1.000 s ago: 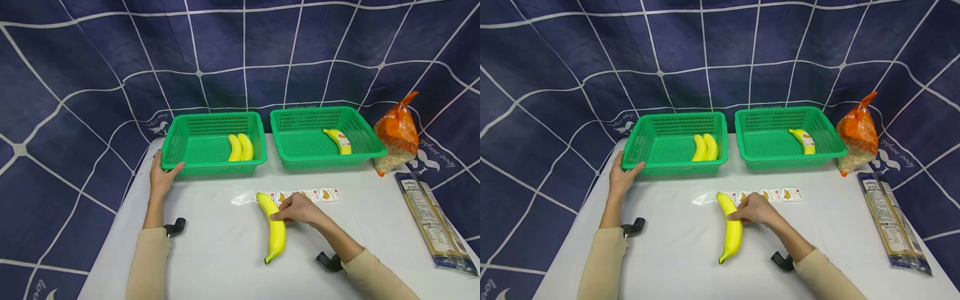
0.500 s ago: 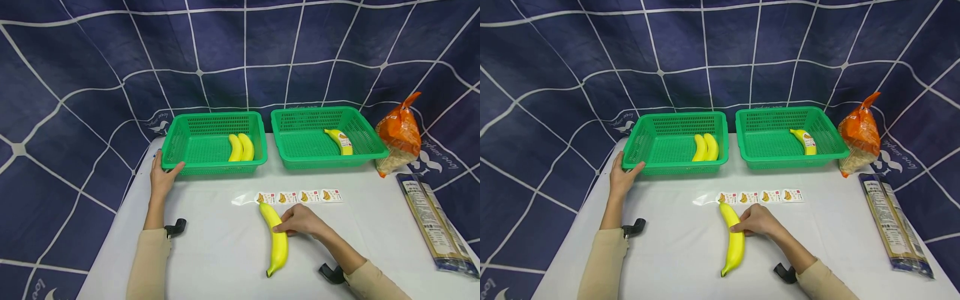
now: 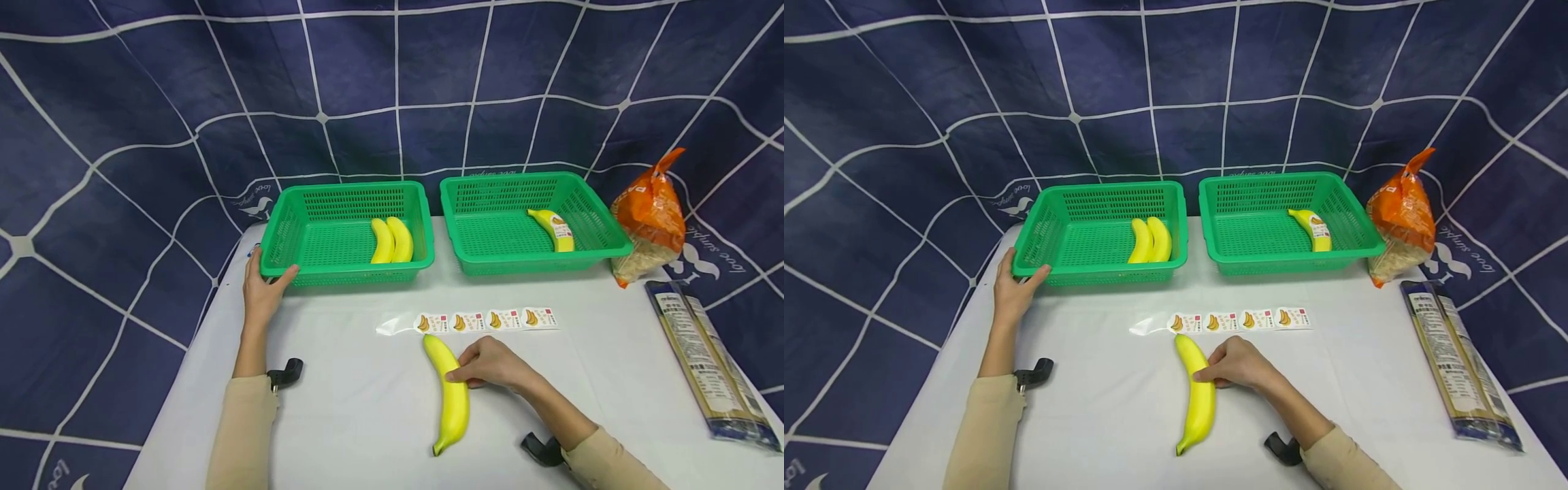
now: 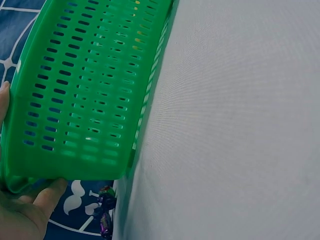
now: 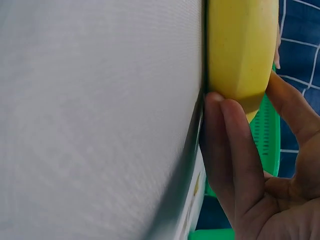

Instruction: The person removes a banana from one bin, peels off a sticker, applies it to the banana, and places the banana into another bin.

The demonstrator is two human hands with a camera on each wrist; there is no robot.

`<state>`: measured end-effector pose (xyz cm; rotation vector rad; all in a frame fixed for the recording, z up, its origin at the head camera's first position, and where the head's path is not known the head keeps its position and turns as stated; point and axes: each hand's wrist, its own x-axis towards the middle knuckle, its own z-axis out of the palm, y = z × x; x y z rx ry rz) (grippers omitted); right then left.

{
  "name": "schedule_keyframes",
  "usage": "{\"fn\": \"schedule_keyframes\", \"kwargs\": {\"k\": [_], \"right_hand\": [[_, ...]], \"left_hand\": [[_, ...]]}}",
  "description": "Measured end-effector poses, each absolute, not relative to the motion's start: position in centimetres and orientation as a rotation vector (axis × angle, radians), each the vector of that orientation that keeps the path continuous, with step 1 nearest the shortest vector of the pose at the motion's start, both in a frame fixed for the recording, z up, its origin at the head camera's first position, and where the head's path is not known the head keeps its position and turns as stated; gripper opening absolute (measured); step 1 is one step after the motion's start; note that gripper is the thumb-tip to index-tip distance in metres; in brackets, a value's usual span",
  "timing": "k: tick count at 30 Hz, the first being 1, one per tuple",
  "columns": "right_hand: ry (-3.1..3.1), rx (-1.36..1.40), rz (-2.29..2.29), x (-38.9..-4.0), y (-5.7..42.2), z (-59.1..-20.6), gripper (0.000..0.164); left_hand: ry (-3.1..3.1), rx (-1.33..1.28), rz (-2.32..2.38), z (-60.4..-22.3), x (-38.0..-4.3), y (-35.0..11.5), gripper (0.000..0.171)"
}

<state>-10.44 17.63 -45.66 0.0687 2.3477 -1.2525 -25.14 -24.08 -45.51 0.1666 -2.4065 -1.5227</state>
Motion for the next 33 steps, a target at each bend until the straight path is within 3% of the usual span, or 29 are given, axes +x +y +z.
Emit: {"fn": "schedule_keyframes", "kwargs": {"k": [8, 23, 28, 33], "right_hand": [[2.287, -0.063, -1.236, -11.9, 18.8, -44.6, 0.039], [2.283, -0.294, -1.213, -17.9, 19.4, -44.1, 0.043], [2.288, -0.312, -1.215, -18.2, 18.9, -44.0, 0.044], [2.300, -0.331, -1.195, -18.5, 18.6, -43.6, 0.044]], "left_hand": [[-2.407, 0.159, -1.501, -45.1, -24.8, -24.1, 0.098], [-2.460, 0.124, -1.374, -43.8, -24.3, -23.4, 0.093], [-2.378, 0.012, -1.162, -41.3, -22.1, -21.0, 0.078], [-2.406, -0.288, -1.017, -39.2, -19.2, -17.5, 0.055]]}}
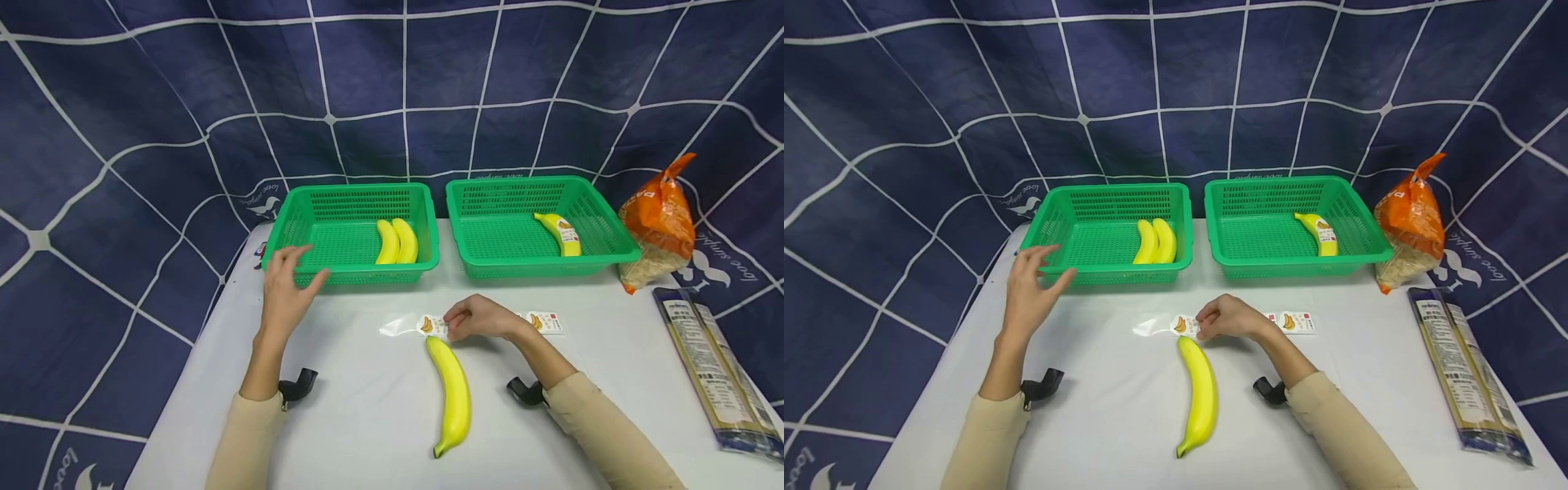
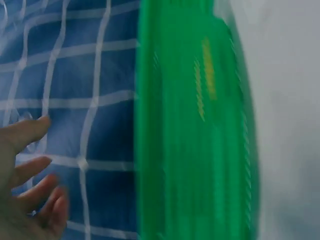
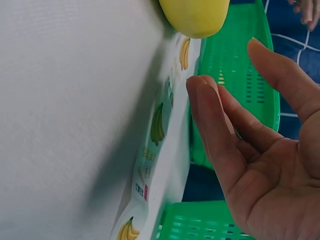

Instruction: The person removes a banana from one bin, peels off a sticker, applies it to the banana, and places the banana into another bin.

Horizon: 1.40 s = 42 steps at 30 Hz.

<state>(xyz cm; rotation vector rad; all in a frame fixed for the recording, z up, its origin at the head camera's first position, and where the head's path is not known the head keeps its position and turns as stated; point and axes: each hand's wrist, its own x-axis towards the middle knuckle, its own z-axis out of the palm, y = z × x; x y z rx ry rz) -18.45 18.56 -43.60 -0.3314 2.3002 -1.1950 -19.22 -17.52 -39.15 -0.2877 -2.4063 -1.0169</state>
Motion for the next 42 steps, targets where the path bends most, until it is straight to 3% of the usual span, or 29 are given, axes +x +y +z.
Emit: {"fn": "schedule_keyframes", "kwargs": {"k": [7, 14, 25, 42], "right_hand": [[2.325, -0.352, -1.160, -18.9, 18.3, -42.9, 0.041], [2.344, -0.372, -1.156, -19.8, 17.8, -42.7, 0.043], [2.582, -0.560, -0.962, -21.4, 16.0, -43.0, 0.034], [2.568, -0.814, -0.800, -22.4, 14.5, -45.5, 0.033]], "left_hand": [[-2.812, -0.677, -0.909, -40.2, -16.8, -12.6, 0.050], [-2.979, -0.856, -0.804, -44.5, -18.2, -8.8, 0.046], [-3.002, -0.774, -0.815, -47.3, -21.0, -7.1, 0.038], [-2.986, -0.734, -0.921, -48.4, -20.4, -6.7, 0.026]]}}
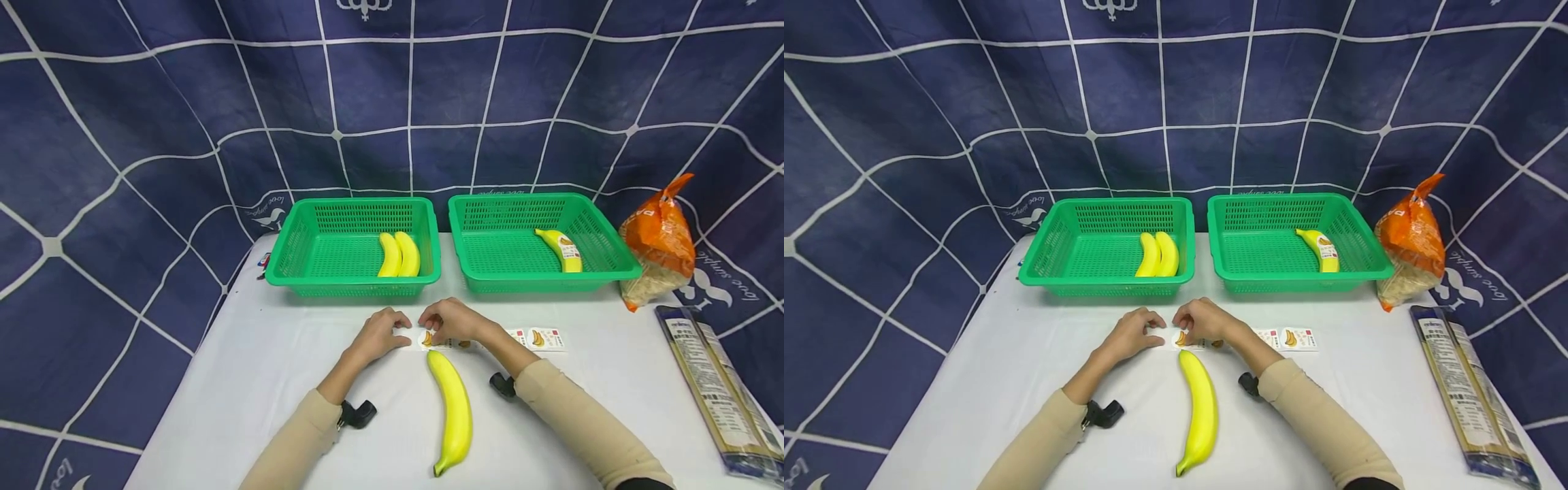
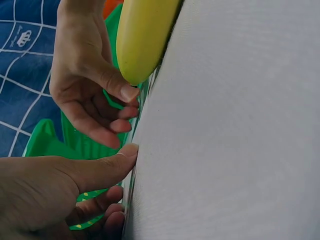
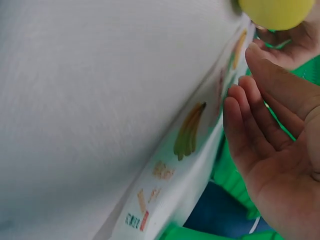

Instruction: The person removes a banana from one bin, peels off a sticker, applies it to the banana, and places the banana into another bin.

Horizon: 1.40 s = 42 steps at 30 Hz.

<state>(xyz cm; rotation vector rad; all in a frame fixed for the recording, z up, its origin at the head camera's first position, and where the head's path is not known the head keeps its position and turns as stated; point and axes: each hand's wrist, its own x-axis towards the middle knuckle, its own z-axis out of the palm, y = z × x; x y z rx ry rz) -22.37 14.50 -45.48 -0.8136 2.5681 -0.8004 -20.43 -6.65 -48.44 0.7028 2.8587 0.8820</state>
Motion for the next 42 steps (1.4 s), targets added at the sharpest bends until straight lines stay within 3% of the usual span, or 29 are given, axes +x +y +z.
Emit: {"fn": "schedule_keyframes", "kwargs": {"k": [22, 32, 42], "right_hand": [[2.713, -1.089, -0.681, -22.3, 12.6, -46.3, 0.030], [2.758, -1.448, -0.465, -21.9, 11.8, -46.2, 0.018], [2.710, -1.479, -0.600, -22.2, 12.4, -46.0, 0.012]], "left_hand": [[2.822, 0.650, 0.947, -48.4, -20.7, -6.8, 0.028], [2.809, 0.613, 0.931, -48.5, -20.7, -6.9, 0.027], [2.795, 0.610, 0.913, -48.3, -20.7, -6.9, 0.029]]}}
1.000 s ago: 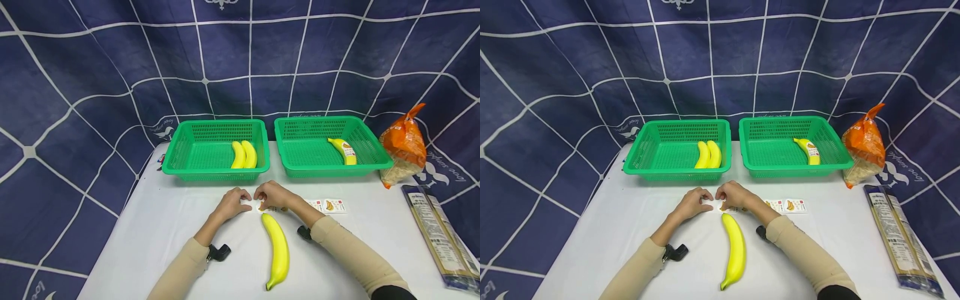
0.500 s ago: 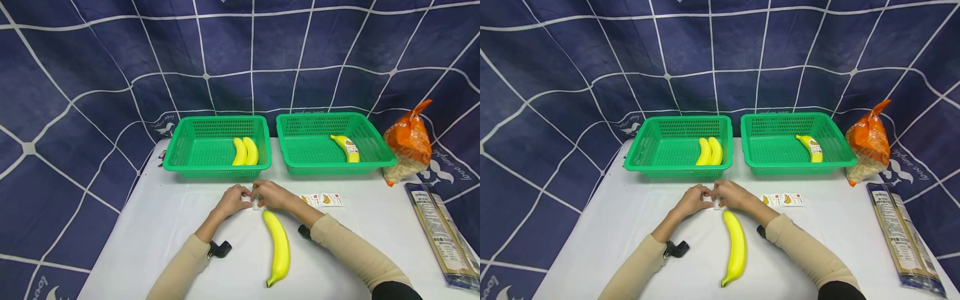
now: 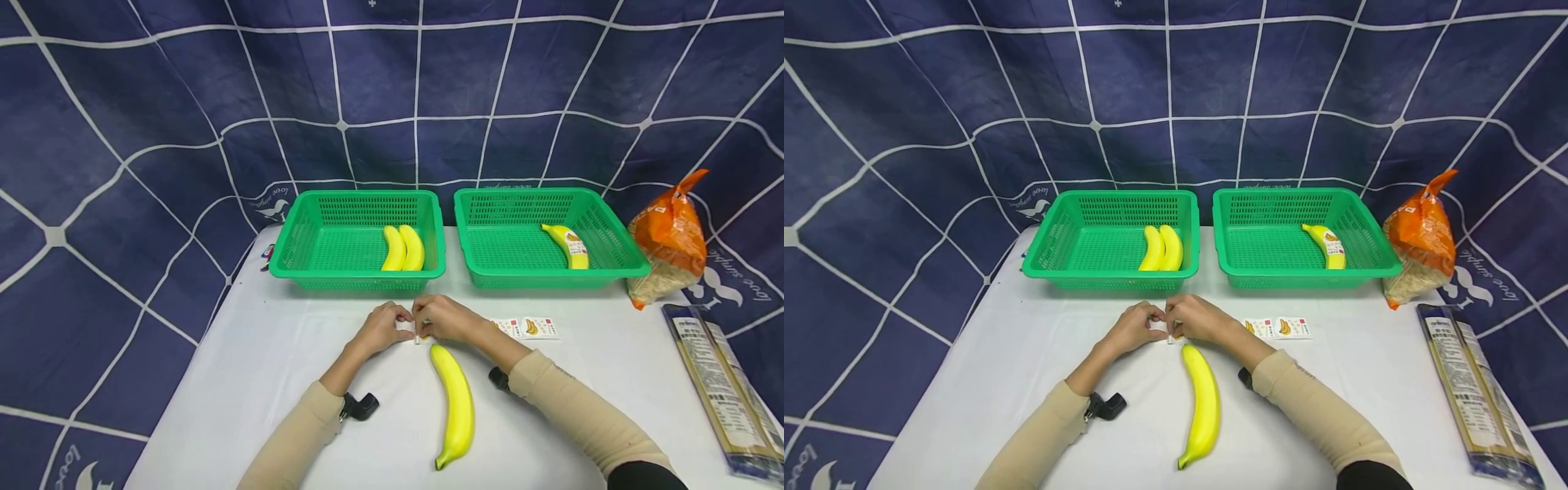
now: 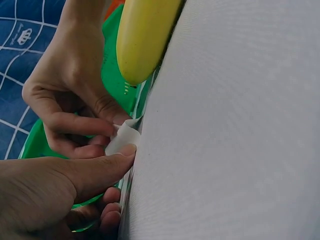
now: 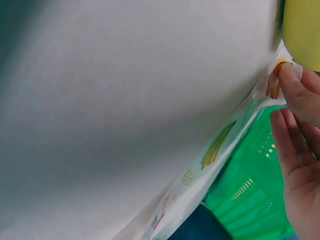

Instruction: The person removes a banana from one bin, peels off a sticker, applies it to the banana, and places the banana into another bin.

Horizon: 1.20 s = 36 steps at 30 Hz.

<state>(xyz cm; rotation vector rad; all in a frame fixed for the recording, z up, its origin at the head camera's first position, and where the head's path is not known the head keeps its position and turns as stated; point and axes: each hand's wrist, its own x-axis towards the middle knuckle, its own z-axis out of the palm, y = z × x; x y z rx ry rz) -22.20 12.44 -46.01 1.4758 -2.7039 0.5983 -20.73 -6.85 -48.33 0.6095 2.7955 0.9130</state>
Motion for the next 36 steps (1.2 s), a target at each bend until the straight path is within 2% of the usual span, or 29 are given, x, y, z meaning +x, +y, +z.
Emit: {"fn": "schedule_keyframes", "kwargs": {"k": [13, 21, 29, 36], "right_hand": [[-2.730, 1.461, 0.500, -22.0, 13.0, -45.3, 0.008], [-2.859, 1.439, 0.670, -22.2, 13.6, -44.9, 0.007], [-2.908, 1.430, 0.809, -22.3, 14.1, -44.9, 0.006], [-2.917, 1.405, 0.878, -22.3, 14.4, -44.6, 0.006]], "left_hand": [[2.798, 0.639, 0.874, -47.8, -20.5, -6.7, 0.029], [2.783, 0.630, 0.841, -47.7, -20.1, -6.6, 0.031], [2.774, 0.649, 0.753, -47.8, -19.8, -6.3, 0.043], [2.785, 0.638, 0.748, -47.7, -19.6, -6.3, 0.044]]}}
